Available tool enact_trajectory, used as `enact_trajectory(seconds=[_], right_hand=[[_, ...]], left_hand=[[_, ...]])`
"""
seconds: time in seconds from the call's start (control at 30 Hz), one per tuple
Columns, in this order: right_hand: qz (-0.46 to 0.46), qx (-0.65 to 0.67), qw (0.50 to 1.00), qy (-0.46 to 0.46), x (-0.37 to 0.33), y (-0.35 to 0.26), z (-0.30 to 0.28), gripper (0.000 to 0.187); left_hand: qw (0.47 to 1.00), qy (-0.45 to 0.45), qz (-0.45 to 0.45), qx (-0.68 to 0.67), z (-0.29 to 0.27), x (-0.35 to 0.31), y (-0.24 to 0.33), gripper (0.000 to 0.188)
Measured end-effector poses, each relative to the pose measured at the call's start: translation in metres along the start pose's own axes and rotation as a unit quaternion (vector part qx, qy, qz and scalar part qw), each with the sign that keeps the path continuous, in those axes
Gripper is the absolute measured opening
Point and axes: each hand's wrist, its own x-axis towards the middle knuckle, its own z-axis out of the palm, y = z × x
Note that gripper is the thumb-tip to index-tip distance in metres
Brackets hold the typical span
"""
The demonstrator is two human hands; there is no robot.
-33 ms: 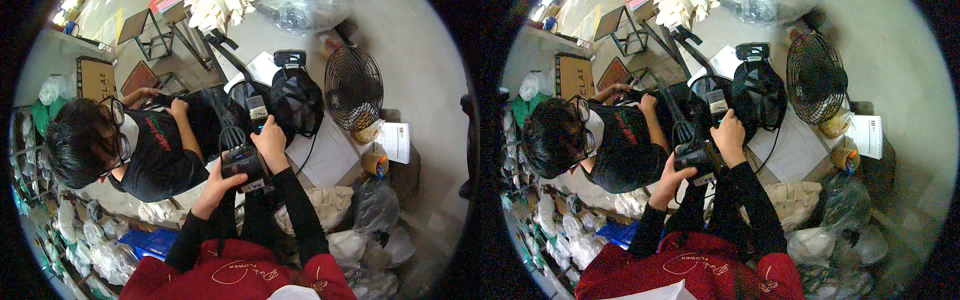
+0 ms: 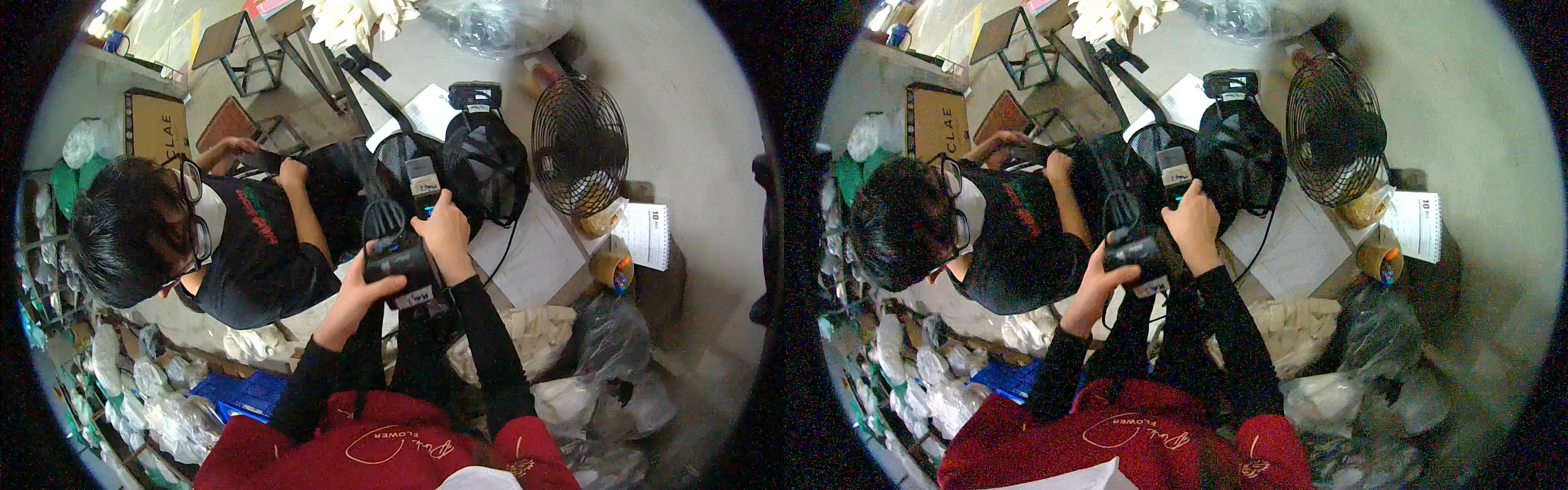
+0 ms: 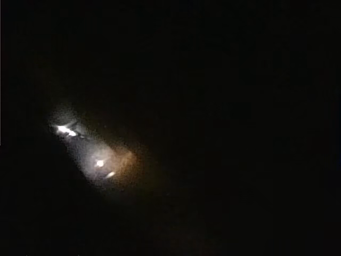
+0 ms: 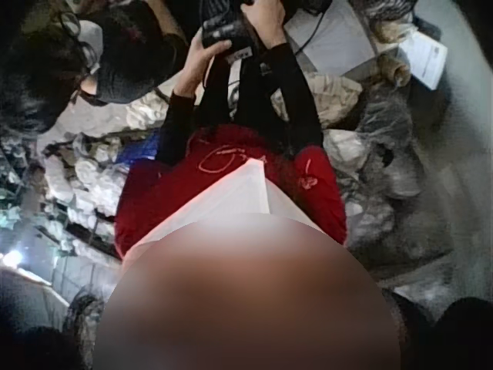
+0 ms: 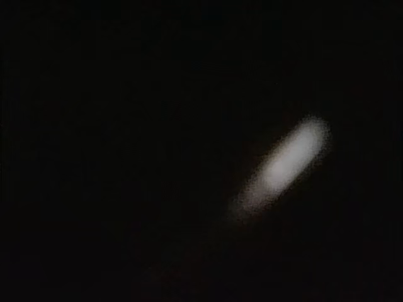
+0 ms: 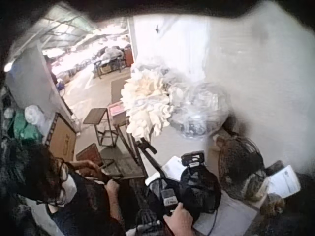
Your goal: The person connects a power adapter to a black mesh cap and secures it with a strap. They then attach a small black box to the cap and adjust the connections while another person uses a smartphone nearby.
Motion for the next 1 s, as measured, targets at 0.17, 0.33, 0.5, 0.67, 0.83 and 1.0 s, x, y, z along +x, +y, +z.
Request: enact_trajectory(seconds=[0.17, 0.33, 0.5, 0.67, 0.83, 1.0], right_hand=[[-0.002, 0.036, 0.999, 0.037, 0.002, 0.02, -0.008, 0.063], [-0.029, 0.013, 0.999, 0.023, 0.0, 0.032, -0.015, 0.058], [0.022, 0.03, 0.999, 0.011, -0.009, 0.032, -0.022, 0.072], [0.016, 0.083, 0.995, 0.06, -0.006, 0.035, -0.026, 0.072], [0.033, 0.231, 0.971, 0.043, 0.005, 0.053, -0.03, 0.07], [-0.006, 0.244, 0.966, 0.087, 0.006, 0.064, -0.01, 0.061]], left_hand=[[0.999, -0.019, -0.019, 0.019, -0.004, 0.063, -0.003, 0.055], [0.996, -0.055, -0.053, -0.052, -0.008, 0.101, -0.009, 0.046], [0.997, -0.05, -0.026, -0.052, -0.016, 0.116, -0.026, 0.056], [0.998, -0.038, -0.044, -0.034, -0.024, 0.124, -0.039, 0.065], [0.999, 0.008, -0.028, 0.038, -0.017, 0.126, -0.049, 0.065], [0.987, 0.062, 0.046, 0.142, -0.007, 0.134, -0.052, 0.064]])
